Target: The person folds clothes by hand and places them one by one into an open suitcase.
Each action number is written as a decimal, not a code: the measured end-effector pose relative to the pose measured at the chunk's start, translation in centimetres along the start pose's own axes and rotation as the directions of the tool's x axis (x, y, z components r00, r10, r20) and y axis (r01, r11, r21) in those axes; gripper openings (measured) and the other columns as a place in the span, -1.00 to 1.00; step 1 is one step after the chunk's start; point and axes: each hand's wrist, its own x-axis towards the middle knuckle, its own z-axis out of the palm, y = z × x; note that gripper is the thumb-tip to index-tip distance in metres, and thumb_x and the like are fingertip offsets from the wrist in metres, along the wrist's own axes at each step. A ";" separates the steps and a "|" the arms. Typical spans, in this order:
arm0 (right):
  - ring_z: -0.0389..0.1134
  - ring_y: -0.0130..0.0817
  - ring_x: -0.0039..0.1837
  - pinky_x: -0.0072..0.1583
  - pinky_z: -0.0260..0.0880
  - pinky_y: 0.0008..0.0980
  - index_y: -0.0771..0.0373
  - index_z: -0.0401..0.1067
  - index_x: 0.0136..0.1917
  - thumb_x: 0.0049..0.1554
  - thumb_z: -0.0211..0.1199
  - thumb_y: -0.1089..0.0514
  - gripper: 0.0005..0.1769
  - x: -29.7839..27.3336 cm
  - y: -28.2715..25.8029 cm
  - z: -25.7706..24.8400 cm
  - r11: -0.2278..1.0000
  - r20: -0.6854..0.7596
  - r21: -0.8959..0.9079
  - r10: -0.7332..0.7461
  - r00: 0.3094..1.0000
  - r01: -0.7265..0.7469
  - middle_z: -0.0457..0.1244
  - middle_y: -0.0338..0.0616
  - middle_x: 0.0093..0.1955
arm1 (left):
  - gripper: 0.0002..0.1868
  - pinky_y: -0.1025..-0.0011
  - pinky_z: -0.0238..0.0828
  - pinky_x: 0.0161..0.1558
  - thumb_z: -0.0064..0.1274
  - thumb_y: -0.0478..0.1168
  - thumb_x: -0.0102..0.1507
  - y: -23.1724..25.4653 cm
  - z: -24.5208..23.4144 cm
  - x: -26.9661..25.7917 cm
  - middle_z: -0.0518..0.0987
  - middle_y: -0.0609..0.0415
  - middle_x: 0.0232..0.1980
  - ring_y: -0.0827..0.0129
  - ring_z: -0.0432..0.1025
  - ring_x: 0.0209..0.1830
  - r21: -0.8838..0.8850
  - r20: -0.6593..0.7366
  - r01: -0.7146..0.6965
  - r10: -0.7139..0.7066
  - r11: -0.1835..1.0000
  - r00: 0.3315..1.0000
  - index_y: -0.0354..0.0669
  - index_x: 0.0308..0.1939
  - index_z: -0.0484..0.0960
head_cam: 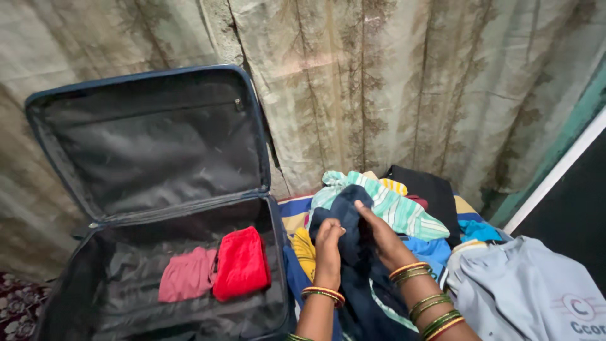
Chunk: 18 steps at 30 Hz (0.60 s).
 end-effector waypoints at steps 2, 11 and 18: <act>0.25 -0.38 -0.03 0.02 0.23 -0.33 0.23 0.46 0.08 0.30 0.19 -0.28 -0.49 -1.3 -0.5 0.2 0.997 -0.032 -0.078 -0.023 0.999 0.020 0.27 -0.21 -0.06 | -0.91 0.55 0.19 -0.03 -0.10 -0.22 0.24 1.8 0.1 -1.7 0.36 0.21 -0.26 0.51 0.26 -0.18 -0.008 0.028 -0.017 0.017 1.000 0.999 -0.15 -0.31 0.43; 0.34 -0.38 -0.05 -0.01 0.31 -0.37 0.20 0.50 0.01 0.20 0.12 -0.05 -0.69 -0.3 4.3 -4.8 0.997 -0.155 0.055 -0.051 0.987 0.061 0.37 -0.23 -0.06 | -0.90 0.44 0.30 -0.04 -0.15 -0.24 0.14 8.4 1.1 -5.2 0.40 0.13 -0.24 0.37 0.33 -0.18 -0.448 0.172 0.155 -0.086 0.880 0.981 -0.14 -0.30 0.42; 0.35 -0.30 0.00 0.03 0.34 -0.29 0.28 0.48 0.15 0.25 0.11 0.00 -0.64 -0.2 8.4 -7.5 0.992 -0.134 0.038 0.120 0.984 -0.116 0.36 -0.13 0.06 | -0.80 0.38 0.41 -0.04 -0.21 -0.19 0.16 12.9 3.2 -7.2 0.52 0.02 -0.22 0.29 0.45 -0.21 -0.600 0.411 0.312 -0.050 0.737 0.910 -0.16 -0.22 0.45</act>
